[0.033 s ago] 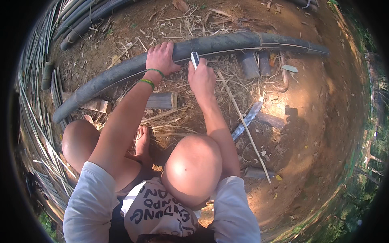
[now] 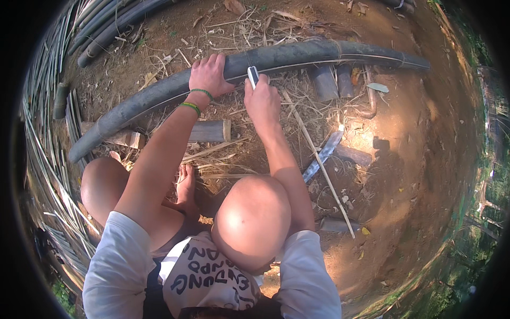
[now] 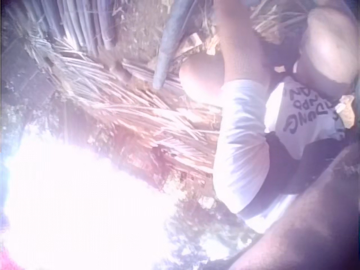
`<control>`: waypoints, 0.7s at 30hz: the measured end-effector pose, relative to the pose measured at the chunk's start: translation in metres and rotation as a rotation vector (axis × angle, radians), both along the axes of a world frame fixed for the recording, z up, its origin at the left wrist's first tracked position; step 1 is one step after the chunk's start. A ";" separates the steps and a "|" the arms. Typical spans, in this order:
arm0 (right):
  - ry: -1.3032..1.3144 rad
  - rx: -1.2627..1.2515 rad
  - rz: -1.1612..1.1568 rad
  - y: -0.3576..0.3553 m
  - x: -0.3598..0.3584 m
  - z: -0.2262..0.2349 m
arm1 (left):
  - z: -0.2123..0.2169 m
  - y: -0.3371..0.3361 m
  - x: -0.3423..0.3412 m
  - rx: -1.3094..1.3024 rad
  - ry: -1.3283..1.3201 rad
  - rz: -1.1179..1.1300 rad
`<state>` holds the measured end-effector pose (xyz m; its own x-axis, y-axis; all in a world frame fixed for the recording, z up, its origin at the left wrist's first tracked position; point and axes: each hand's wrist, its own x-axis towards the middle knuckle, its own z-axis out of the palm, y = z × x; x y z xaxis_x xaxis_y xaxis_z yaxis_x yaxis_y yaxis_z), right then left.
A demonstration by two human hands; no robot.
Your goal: The person saws through a long bamboo pole while sitting on the ground, using one hand to steady the pole and the other to operate a hand saw.
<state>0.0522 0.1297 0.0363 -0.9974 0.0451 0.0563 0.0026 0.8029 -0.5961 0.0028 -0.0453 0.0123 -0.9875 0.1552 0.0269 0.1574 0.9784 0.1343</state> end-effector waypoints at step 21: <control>0.021 -0.025 -0.009 -0.004 0.004 -0.006 | 0.028 -0.012 -0.032 0.000 -0.269 0.002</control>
